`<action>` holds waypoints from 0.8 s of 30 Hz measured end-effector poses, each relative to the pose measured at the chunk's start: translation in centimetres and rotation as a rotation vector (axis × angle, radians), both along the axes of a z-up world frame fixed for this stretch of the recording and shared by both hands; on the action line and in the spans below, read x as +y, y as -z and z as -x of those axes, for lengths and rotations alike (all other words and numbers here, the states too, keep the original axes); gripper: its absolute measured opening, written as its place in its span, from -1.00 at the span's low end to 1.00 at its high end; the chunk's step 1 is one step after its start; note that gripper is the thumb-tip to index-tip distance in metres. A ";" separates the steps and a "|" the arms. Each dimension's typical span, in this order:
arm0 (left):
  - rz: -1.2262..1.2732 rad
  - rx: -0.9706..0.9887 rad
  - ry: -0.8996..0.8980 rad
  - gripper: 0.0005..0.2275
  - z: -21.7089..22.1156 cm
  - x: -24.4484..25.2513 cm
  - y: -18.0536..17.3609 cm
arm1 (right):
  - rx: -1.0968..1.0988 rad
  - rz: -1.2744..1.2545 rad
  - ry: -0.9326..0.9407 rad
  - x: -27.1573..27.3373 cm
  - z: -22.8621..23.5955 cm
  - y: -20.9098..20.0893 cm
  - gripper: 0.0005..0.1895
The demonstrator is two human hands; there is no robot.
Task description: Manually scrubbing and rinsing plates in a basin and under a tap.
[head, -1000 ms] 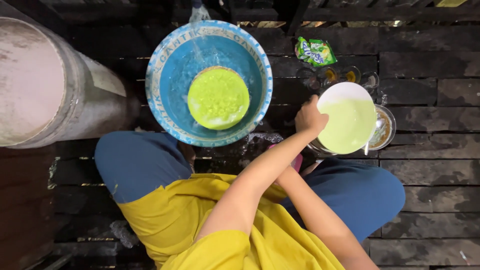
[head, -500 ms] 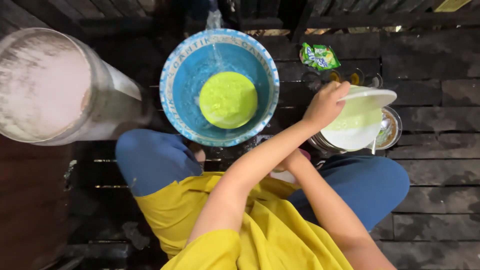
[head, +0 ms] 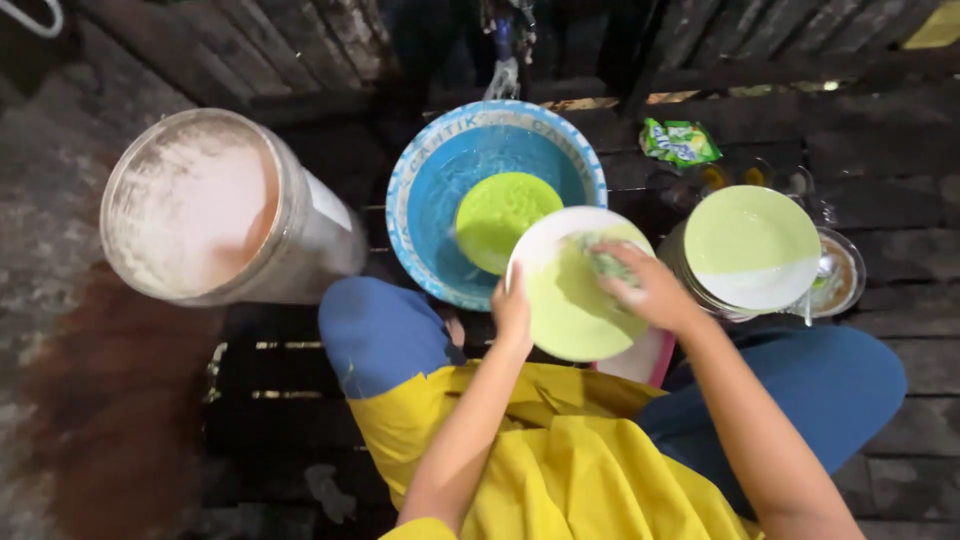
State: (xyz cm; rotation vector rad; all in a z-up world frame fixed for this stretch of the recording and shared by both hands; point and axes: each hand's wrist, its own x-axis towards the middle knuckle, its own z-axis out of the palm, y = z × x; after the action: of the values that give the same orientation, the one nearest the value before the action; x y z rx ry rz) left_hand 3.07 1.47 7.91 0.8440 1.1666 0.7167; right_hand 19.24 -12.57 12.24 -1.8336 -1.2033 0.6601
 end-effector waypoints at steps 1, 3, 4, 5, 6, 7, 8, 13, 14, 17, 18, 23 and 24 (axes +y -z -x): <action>0.066 -0.007 -0.013 -0.57 0.8 -0.6 0.3 | -0.264 0.035 -0.005 0.4 0.4 2.6 -0.38; 0.143 -0.011 0.001 -0.55 1.7 -1.2 2.2 | -0.526 0.092 0.014 1.4 3.4 1.6 -0.26; 0.155 0.007 -0.020 -0.56 1.6 -1.1 3.7 | -0.395 0.174 -0.103 2.4 5.9 -2.1 -0.31; 0.165 0.025 -0.041 -0.57 1.5 -1.1 5.2 | -0.259 0.251 -0.218 3.5 8.3 -5.8 -0.34; 0.162 0.018 -0.019 -0.57 1.6 -0.8 5.7 | -0.265 0.252 -0.196 3.2 9.3 -5.5 -0.34; 0.156 0.068 -0.029 -0.58 1.7 -0.6 6.1 | -0.235 0.252 -0.262 2.9 10.3 -5.3 -0.33; 0.149 0.124 -0.046 -0.59 2.1 -0.3 6.6 | -0.199 0.251 -0.337 2.7 11.5 -4.9 -0.28; 0.162 0.109 -0.060 -0.58 2.2 -0.2 3.6 | -0.401 0.256 -0.299 1.7 8.5 -1.9 -0.31; 0.195 0.075 -0.065 -0.59 1.9 -0.5 2.0 | -0.607 0.242 -0.181 1.7 7.4 -1.1 -0.25; 0.159 0.059 0.021 -0.61 1.4 -2.7 -3.6 | -0.812 0.268 0.134 1.6 4.3 2.9 -0.23; 0.166 0.059 0.016 -0.61 1.2 -2.9 -2.9 | -0.813 0.272 0.127 1.4 4.5 3.9 -0.23; 0.110 0.078 0.067 -0.58 1.0 -2.4 0.4 | -0.361 0.451 -0.181 2.6 9.8 -1.1 -0.12; 0.114 0.080 0.062 -0.58 1.1 -2.2 0.2 | -0.360 0.453 -0.187 2.2 10.2 -2.5 -0.12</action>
State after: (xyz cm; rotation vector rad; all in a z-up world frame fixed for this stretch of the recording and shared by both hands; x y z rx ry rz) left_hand 1.92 -0.77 7.67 0.8158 1.2355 0.5647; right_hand 9.06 -10.33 14.75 -2.3065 -1.5707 0.7764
